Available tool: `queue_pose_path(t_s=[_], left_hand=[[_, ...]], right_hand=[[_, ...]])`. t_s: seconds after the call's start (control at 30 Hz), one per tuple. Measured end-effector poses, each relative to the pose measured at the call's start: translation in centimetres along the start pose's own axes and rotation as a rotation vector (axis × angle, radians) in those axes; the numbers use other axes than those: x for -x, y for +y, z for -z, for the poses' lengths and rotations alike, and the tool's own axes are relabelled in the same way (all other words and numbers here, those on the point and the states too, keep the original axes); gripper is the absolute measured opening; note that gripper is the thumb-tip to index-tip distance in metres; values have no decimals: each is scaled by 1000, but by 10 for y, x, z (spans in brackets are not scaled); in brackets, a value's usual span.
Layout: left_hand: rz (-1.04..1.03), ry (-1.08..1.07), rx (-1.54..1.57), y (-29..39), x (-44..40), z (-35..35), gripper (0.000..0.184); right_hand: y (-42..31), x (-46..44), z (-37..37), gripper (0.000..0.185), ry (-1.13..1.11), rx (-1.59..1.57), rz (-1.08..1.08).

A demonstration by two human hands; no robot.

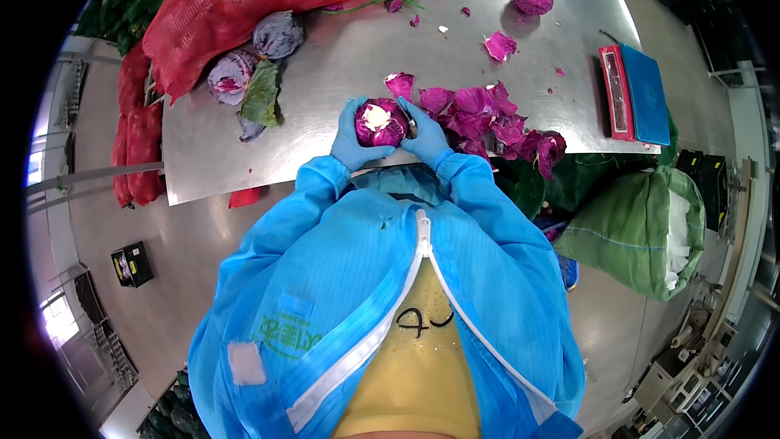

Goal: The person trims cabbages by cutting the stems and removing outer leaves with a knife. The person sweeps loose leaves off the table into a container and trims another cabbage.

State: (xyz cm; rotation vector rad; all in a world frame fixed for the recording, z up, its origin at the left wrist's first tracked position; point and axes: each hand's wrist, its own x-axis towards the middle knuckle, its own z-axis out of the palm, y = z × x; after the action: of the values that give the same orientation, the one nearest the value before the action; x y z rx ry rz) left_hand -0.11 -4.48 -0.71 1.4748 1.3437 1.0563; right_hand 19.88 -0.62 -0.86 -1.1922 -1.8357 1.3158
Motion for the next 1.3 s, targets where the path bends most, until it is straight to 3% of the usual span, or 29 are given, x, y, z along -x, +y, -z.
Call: queue_pose_path(t_s=[0.1,0.17,0.2,0.23,0.3,0.37,0.5,0.53,0.57,0.63,0.67,0.7,0.83,0.9,0.97,1.03,1.1,1.17,1.23,1.3], left_hand=[[84,107,-144,15,1,-4,109],[151,66,-166,27,-1,-3,106],[94,7,-301,26,-2,2,111],[93,7,-301,23,-1,3,111],[93,1,-20,15,4,3,111],[92,-35,-21,22,4,6,108],[140,-25,-54,17,5,3,100],[98,-25,-105,12,3,5,99],[95,-29,-105,7,2,8,99],[99,-42,-262,19,-3,15,95],[130,-68,-172,22,-5,19,96],[129,-68,-171,21,-9,23,96],[172,-189,-328,28,-10,31,99],[32,-166,170,19,-6,36,97],[31,-46,223,-14,3,32,96],[29,79,272,-12,9,31,96],[231,41,361,16,21,19,101],[45,60,-33,5,25,7,120],[120,116,-141,13,18,2,126],[104,110,-207,19,14,3,128]], right_hand=[[1,0,6,73,50,201,52],[4,-2,16,61,-30,231,-66],[0,-7,23,45,-110,291,-178],[6,-9,28,45,-110,291,-177],[20,-8,39,33,-156,71,-19],[-18,-6,61,15,-121,-194,-295],[-29,-10,96,18,307,-16,-126],[-34,-9,107,22,346,227,-102],[-36,-8,107,22,351,228,-103],[-39,-8,104,31,475,536,156],[-37,-7,94,41,483,524,148],[-37,-7,86,44,479,513,182],[-63,-4,51,50,19,290,-99],[-37,-11,29,56,-21,261,52],[-21,-13,18,57,-81,217,168],[-21,-8,15,57,-129,220,140],[-23,-2,14,56,-183,225,107],[-25,4,12,56,-179,238,52],[-30,7,12,55,-184,227,95],[-40,12,16,56,-226,228,-44]])
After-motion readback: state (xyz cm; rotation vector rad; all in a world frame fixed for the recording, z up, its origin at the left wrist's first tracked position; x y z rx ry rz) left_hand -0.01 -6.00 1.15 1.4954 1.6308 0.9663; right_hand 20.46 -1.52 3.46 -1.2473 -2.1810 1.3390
